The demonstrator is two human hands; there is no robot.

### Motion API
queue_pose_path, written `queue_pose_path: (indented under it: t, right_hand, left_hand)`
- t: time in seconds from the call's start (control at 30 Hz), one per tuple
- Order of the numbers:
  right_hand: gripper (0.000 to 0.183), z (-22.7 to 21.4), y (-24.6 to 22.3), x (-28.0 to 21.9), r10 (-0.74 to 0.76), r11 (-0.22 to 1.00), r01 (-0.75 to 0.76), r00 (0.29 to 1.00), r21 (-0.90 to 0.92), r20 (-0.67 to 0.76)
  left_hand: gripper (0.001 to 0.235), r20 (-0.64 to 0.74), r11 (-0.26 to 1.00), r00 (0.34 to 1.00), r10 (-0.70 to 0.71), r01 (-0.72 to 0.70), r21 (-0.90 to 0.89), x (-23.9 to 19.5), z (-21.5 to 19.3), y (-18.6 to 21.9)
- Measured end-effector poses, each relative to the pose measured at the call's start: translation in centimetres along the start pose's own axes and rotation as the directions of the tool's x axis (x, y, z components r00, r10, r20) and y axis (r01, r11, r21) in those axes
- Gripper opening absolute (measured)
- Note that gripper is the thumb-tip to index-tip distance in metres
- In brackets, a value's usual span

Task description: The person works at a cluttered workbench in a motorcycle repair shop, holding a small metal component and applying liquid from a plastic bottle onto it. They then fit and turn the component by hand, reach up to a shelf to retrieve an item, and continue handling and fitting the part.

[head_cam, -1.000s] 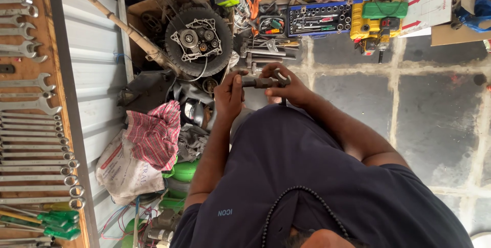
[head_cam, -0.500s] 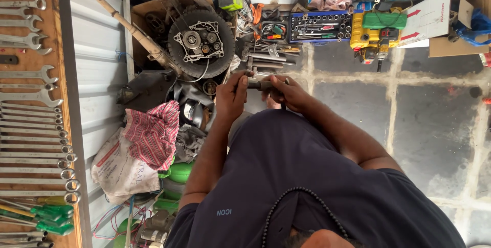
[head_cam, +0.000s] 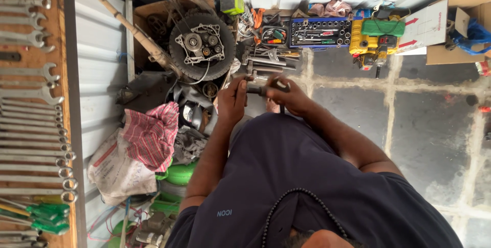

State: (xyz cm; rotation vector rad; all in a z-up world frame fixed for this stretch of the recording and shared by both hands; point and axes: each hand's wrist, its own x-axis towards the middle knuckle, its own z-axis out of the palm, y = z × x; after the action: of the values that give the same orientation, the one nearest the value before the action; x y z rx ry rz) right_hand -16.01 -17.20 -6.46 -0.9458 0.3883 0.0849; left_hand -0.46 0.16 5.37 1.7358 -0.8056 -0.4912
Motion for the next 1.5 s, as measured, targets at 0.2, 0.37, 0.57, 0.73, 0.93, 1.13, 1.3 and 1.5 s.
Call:
queue_pose_path:
  t: [0.2,0.37,0.57,0.73,0.93,1.13,1.3,1.5]
  right_hand:
    - [0.049,3.5,-4.8,-0.8,-0.171,0.981,0.175,0.984,-0.079,0.056]
    - [0.047,1.6,-2.2,0.0,-0.006,0.998,0.005,1.000,-0.056,-0.023]
    - [0.040,3.4,-4.7,-0.3,-0.236,0.963,0.239,0.971,-0.125,0.038]
    - [0.051,1.8,-2.8,0.2,0.085,0.992,-0.096,0.988,-0.078,-0.131]
    - [0.029,3.8,-4.9,-0.4,-0.160,0.979,0.154,0.987,-0.136,-0.032]
    - [0.039,5.6,-7.0,-1.1,-0.249,0.906,0.162,0.951,-0.391,-0.182]
    - [0.034,6.4,-8.2,-1.8,-0.656,0.373,0.465,0.744,-0.803,0.127]
    - [0.038,6.3,-8.5,-2.1,-0.627,0.356,0.451,0.765,-0.818,0.149]
  left_hand:
    - [0.032,-0.039,0.990,0.997,-0.067,0.062,-0.131,0.0,-0.1,-0.4]
    - [0.033,-0.033,0.995,0.999,-0.042,0.039,-0.096,0.1,0.0,-1.2]
    - [0.032,-0.045,0.991,0.997,-0.058,0.052,-0.127,0.1,0.1,-1.5]
    - [0.032,-0.057,0.990,0.997,-0.048,0.040,-0.139,0.1,0.5,-2.1]
    - [0.033,-0.057,0.969,0.991,-0.124,0.108,-0.222,-0.1,0.9,-3.3]
    - [0.040,-0.031,0.833,0.944,-0.328,0.274,-0.480,0.0,1.6,-4.5]
    - [0.040,0.099,0.689,0.816,-0.570,0.540,-0.483,0.2,2.2,-6.2]
    - [0.042,-0.022,0.725,0.824,-0.567,0.486,-0.489,-0.1,2.2,-7.2]
